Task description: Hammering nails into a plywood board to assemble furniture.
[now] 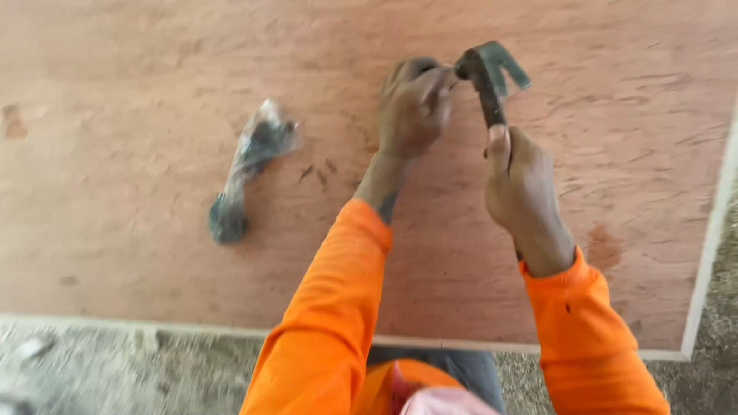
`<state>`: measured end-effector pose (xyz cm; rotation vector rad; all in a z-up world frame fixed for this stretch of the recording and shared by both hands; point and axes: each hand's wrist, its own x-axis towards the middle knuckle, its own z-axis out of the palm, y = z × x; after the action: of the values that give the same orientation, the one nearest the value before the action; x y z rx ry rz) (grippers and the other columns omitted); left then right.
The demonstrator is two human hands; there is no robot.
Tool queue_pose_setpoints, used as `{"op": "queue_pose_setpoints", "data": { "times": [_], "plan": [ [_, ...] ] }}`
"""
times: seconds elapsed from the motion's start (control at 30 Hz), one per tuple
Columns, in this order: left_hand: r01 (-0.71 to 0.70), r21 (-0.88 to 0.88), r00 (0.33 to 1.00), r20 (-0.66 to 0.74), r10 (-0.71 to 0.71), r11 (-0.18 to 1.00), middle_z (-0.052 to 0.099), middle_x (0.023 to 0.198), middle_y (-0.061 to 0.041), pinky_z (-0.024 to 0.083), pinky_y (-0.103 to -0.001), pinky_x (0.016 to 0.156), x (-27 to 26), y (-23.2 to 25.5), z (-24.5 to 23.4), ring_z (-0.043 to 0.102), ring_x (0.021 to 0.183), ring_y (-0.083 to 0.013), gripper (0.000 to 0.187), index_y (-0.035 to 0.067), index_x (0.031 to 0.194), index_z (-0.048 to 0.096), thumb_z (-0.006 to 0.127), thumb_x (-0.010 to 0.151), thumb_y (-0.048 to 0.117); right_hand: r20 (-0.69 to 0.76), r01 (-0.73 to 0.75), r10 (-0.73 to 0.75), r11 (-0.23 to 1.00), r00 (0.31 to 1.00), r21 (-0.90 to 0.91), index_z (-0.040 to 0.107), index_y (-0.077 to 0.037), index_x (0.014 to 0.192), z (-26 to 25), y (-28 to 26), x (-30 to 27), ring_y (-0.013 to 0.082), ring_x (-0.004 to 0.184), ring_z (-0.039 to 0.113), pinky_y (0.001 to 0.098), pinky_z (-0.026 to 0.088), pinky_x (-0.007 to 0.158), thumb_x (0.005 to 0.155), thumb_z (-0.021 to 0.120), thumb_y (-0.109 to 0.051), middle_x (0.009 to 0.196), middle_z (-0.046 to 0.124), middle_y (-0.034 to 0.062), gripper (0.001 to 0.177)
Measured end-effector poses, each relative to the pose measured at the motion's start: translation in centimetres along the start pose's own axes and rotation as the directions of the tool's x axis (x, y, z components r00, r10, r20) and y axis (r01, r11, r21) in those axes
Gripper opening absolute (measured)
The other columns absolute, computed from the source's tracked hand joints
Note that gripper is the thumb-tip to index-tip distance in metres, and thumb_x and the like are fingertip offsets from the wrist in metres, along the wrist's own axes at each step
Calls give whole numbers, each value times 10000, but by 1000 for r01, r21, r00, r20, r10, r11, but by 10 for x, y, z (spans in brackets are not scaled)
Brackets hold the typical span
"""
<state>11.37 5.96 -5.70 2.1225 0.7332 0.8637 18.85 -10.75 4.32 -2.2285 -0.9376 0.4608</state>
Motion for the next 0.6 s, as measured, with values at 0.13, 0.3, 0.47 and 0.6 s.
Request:
{"op": "queue_pose_setpoints", "data": {
  "times": [0.13, 0.3, 0.47, 0.6],
  "plan": [
    [117, -211, 990, -54, -131, 970, 648, 1139, -83, 530, -341, 901, 3, -17, 5, 585, 959, -210, 628, 35, 1463, 517, 489, 836, 13, 30, -218, 222, 914, 975, 342, 584, 3, 995, -22, -47, -17, 203, 571, 506, 373, 399, 519, 1135, 420, -385, 677, 538, 96, 443],
    [129, -302, 980, -109, -169, 944, 617, 1105, -89, 531, -308, 858, 3, -13, -2, 554, 892, -188, 711, 51, 1553, 453, 443, 845, -8, -87, -41, 76, 936, 993, 350, 579, -3, 1034, 20, -1, -12, 117, 616, 442, 291, 342, 558, 1168, 405, -458, 721, 490, 24, 505],
    [94, -289, 981, -135, -137, 953, 618, 1064, -87, 529, -316, 852, 8, -25, 9, 568, 897, -196, 685, 45, 1525, 483, 447, 843, -2, 129, -252, 226, 936, 965, 247, 583, -47, 906, 21, -12, 7, 94, 508, 477, 274, 375, 475, 1094, 398, -497, 611, 501, -1, 522],
    [142, -300, 979, -96, -178, 943, 623, 1094, -96, 526, -331, 891, -9, -16, 6, 564, 912, -205, 664, 19, 1510, 485, 442, 847, 8, -76, -154, 266, 742, 961, 653, 554, -5, 1000, 41, 31, -37, 74, 595, 408, 296, 292, 536, 1140, 451, -414, 715, 457, -1, 444]
  ]
}}
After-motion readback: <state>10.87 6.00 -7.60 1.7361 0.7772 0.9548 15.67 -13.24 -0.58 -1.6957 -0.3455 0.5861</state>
